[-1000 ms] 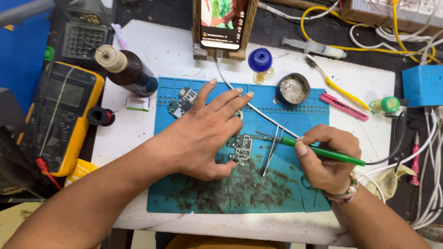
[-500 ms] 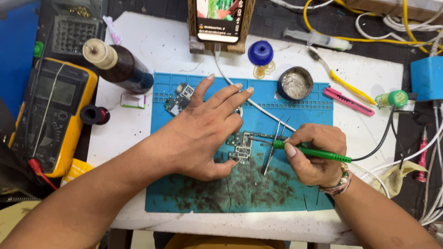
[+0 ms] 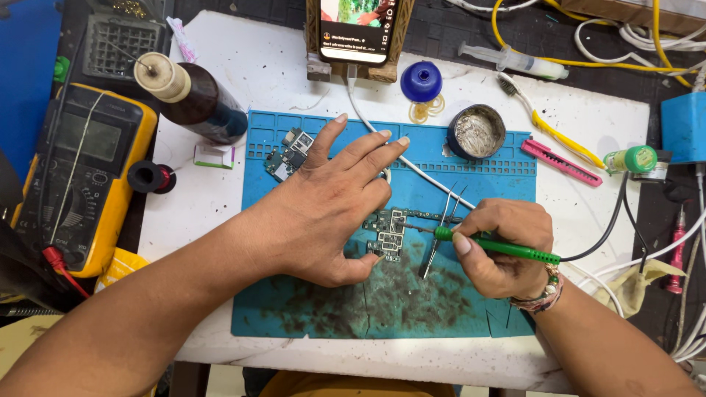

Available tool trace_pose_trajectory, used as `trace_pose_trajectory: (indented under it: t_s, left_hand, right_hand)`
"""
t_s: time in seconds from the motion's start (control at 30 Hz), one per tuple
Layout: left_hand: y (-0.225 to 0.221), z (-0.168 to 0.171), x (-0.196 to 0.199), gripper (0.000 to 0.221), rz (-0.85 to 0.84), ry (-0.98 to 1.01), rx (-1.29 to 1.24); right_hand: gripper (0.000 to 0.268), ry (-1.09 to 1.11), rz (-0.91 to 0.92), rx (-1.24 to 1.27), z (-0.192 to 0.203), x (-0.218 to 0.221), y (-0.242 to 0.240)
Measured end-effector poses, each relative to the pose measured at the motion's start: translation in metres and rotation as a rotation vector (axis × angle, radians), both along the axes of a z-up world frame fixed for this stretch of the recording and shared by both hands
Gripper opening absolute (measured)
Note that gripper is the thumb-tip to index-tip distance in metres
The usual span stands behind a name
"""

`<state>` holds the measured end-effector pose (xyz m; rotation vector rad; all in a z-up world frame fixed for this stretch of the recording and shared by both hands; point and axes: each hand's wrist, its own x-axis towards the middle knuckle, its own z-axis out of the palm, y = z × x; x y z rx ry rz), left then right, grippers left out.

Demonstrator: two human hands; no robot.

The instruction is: The person uses a soldering iron to apply solder to a circuit board and manipulates small components with tweezers on a blue mat.

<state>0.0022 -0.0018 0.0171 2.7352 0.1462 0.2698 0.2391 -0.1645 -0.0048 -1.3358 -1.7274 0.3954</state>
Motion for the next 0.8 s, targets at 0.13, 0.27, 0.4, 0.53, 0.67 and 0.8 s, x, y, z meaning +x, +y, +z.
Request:
trace_pose_trajectory:
  t_s: [0.13, 0.27, 0.4, 0.53, 0.67, 0.8]
  left_hand:
    - [0.0001, -0.0017, 0.0001, 0.063, 0.007, 0.012, -0.001]
    - [0.0006, -0.0014, 0.0001, 0.062, 0.002, 0.013, -0.002]
    - [0.0001, -0.0022, 0.0000, 0.063, 0.002, 0.009, 0.000]
    - [0.0000, -0.0023, 0.0003, 0.062, 0.006, 0.006, 0.005]
    - [0.0007, -0.0011, 0.0008, 0.060, 0.002, 0.018, 0.004]
    - [0.0000, -0.0014, 0.0002, 0.060, 0.004, 0.004, -0.002]
  right_hand:
    - [0.007, -0.017, -0.002, 0.005, -0.0002, 0.0016, 0.0001]
    - [0.006, -0.005, 0.028, 0.024, -0.0009, -0.0002, 0.0002]
    - [0.006, -0.024, 0.001, 0.010, -0.0007, 0.0004, 0.0008]
    - [0.006, -0.024, 0.009, 0.014, -0.0005, 0.0004, 0.0008]
    - [0.006, -0.015, -0.006, 0.013, -0.0007, 0.0005, 0.0010]
    - [0.006, 0.000, 0.015, 0.007, -0.0006, -0.0001, 0.0005]
